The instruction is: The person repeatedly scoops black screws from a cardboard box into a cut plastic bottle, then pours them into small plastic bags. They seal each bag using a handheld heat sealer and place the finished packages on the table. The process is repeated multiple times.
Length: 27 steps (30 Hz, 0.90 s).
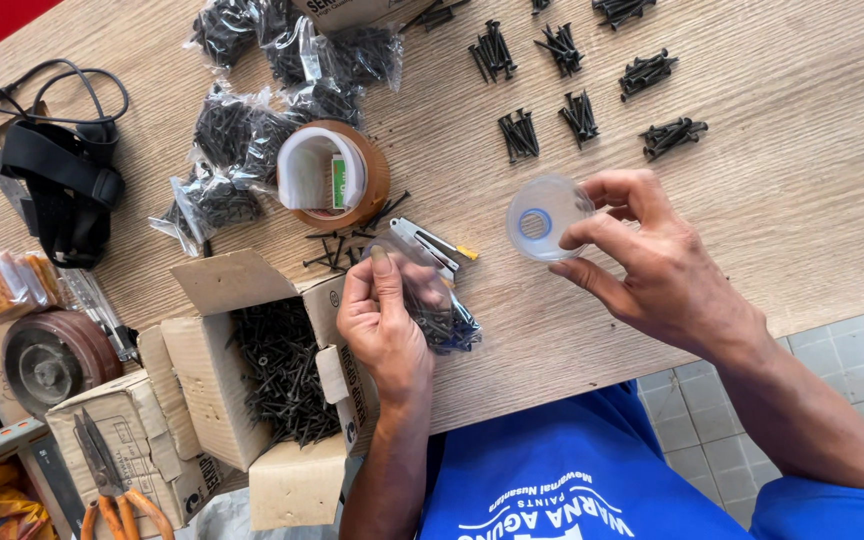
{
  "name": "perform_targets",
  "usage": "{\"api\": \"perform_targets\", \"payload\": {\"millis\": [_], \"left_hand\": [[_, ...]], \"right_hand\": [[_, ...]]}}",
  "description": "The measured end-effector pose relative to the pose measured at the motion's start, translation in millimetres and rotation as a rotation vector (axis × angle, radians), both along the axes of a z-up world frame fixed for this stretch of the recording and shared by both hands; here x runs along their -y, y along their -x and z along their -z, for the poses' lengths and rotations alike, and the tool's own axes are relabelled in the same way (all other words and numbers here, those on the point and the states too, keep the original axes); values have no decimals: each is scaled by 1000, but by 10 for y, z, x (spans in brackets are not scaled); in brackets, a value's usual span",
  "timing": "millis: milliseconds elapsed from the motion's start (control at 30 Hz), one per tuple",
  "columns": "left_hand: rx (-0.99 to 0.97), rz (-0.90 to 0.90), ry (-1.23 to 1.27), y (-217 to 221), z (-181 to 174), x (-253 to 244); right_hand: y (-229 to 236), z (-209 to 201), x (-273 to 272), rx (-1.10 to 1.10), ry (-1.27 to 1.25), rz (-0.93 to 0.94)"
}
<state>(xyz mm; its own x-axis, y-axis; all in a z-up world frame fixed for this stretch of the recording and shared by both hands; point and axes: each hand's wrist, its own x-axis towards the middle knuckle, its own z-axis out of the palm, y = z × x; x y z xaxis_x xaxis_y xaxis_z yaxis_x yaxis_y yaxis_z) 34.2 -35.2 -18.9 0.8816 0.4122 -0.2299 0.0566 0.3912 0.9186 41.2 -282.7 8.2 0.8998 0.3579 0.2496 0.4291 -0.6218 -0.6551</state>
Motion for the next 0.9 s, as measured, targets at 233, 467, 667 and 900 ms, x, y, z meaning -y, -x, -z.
{"api": "perform_targets", "payload": {"millis": [233,467,667,900], "left_hand": [[-39,-30,33,29,-18,1],[-33,-19,-183,137,-123,25],[48,23,-166,217,-217,180],[76,134,-339,220,-285,24]], "right_hand": [[47,-115,9,24,-67,4],[535,-189,-286,195,-172,97],[628,155,-868,-403,-613,26],[395,6,-883,-695,-864,-11]]}}
